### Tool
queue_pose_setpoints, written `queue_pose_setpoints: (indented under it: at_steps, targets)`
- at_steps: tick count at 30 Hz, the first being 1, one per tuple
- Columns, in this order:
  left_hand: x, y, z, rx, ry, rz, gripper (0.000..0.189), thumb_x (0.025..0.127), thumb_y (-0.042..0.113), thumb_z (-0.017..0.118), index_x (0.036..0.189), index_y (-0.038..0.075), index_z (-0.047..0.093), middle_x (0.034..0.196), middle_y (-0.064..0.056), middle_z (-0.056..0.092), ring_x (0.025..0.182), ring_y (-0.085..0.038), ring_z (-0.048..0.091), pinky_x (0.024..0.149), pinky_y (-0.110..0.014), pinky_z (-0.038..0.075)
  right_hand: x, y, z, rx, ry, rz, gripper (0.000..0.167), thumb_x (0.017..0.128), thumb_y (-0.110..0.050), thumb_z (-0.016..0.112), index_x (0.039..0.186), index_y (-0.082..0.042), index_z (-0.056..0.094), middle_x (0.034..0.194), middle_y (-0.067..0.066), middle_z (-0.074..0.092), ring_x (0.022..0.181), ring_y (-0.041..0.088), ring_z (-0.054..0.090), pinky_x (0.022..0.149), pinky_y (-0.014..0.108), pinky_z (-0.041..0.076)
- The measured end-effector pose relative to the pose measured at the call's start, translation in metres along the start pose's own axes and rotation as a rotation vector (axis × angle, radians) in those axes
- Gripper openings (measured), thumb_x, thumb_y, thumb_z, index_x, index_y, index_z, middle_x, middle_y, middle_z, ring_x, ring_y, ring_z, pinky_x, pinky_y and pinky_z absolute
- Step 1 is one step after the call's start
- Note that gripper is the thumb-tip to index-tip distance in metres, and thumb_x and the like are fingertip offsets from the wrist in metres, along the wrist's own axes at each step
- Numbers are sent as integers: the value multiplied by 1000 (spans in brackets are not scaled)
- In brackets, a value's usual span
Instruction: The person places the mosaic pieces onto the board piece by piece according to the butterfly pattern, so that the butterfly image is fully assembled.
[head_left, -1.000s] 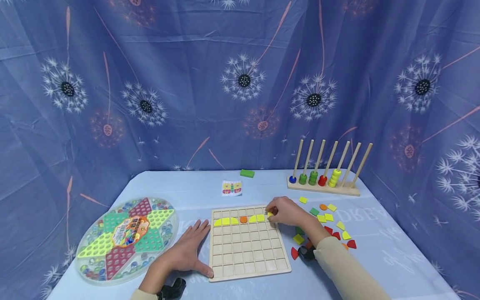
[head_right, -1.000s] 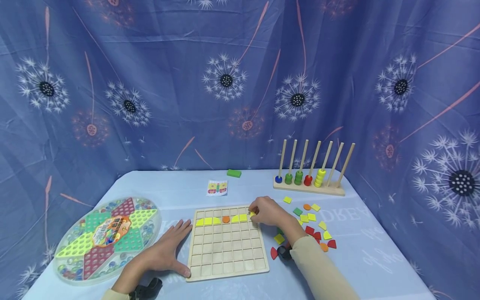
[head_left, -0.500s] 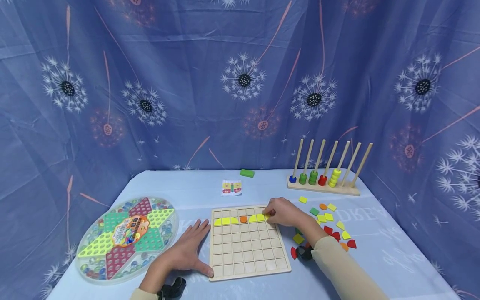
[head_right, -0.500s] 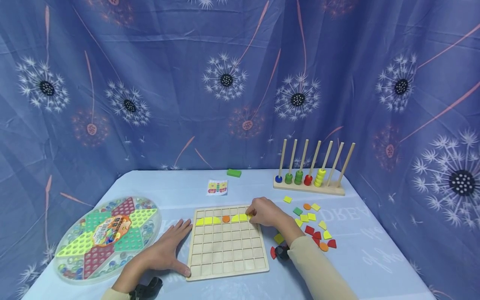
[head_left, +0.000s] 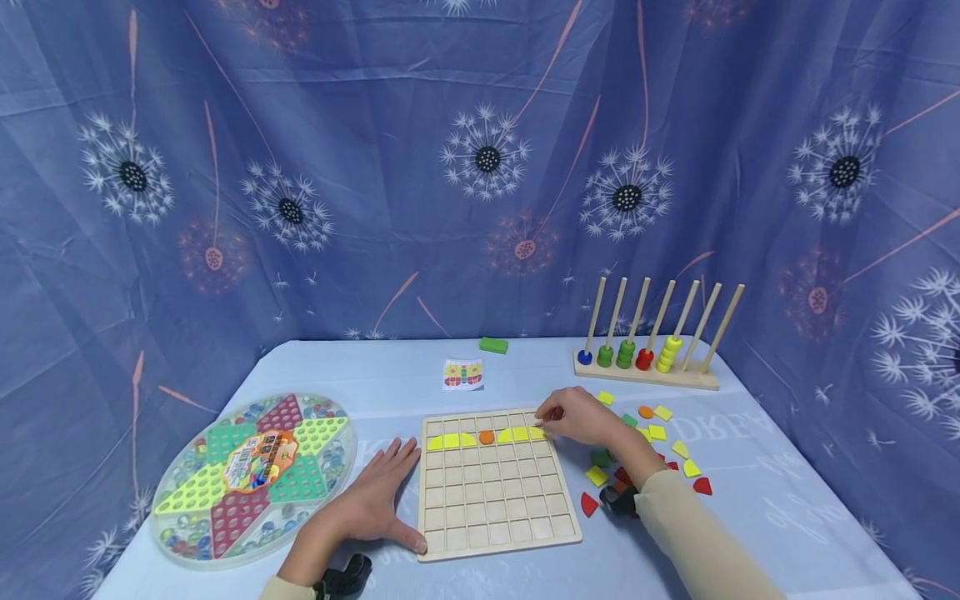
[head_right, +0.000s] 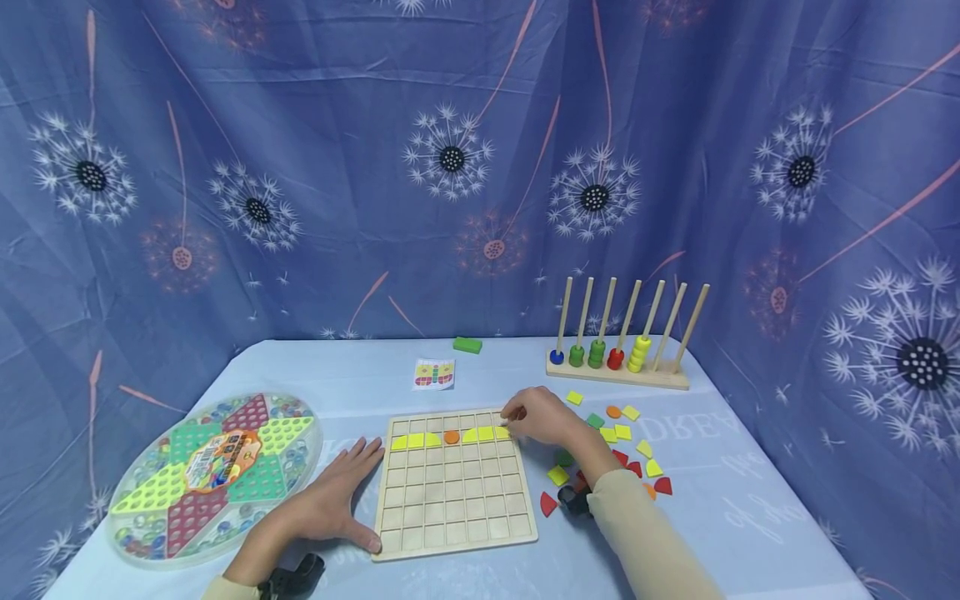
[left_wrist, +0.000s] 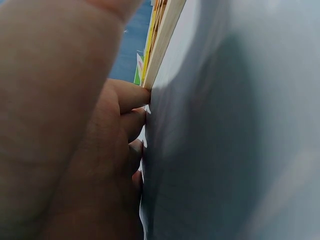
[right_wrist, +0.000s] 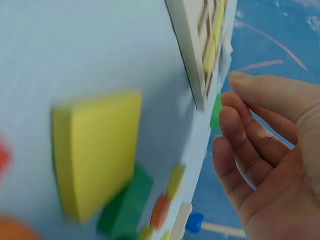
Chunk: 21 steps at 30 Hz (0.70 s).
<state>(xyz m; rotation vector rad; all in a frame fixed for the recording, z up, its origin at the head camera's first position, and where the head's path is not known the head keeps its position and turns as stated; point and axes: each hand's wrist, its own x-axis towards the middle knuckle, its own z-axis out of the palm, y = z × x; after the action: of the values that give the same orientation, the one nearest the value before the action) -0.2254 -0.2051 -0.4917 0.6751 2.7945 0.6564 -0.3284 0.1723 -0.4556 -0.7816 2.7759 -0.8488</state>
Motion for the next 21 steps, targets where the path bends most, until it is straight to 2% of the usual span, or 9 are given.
queue_pose_setpoints:
  at_steps: [6, 13, 18, 21]
  targets:
    - [-1, 1, 0, 2, 5, 1, 138, 48, 82, 73, 151, 3, 27, 158, -12, 17, 144, -36, 5, 114, -54, 8, -8, 19, -16, 72, 53, 65, 17, 88, -15, 71, 104, -12, 74, 88, -8, 65, 77, 13, 57, 65, 32, 51]
    - [-1, 4, -1, 21, 22, 10, 138, 47, 82, 73, 151, 2, 28, 157, -14, 18, 144, -37, 7, 114, -54, 8, -13, 46, -31, 89, 126, 168, 21, 89, -14, 70, 109, -6, 72, 89, -2, 65, 79, 17, 58, 72, 33, 53]
    - [-1, 5, 0, 24, 21, 6, 138, 47, 83, 72, 151, 3, 28, 157, -14, 18, 144, -36, 6, 114, -54, 8, -15, 65, -33, 106, 197, 279, 23, 89, -13, 68, 111, -5, 71, 92, 2, 65, 83, 20, 56, 79, 37, 52]
    - [0, 5, 0, 19, 17, 1, 139, 47, 83, 71, 151, 3, 28, 158, -14, 18, 144, -36, 6, 114, -54, 8, -16, 72, -31, 117, 188, 295, 24, 88, -15, 69, 110, -5, 71, 91, 2, 64, 82, 20, 56, 78, 36, 52]
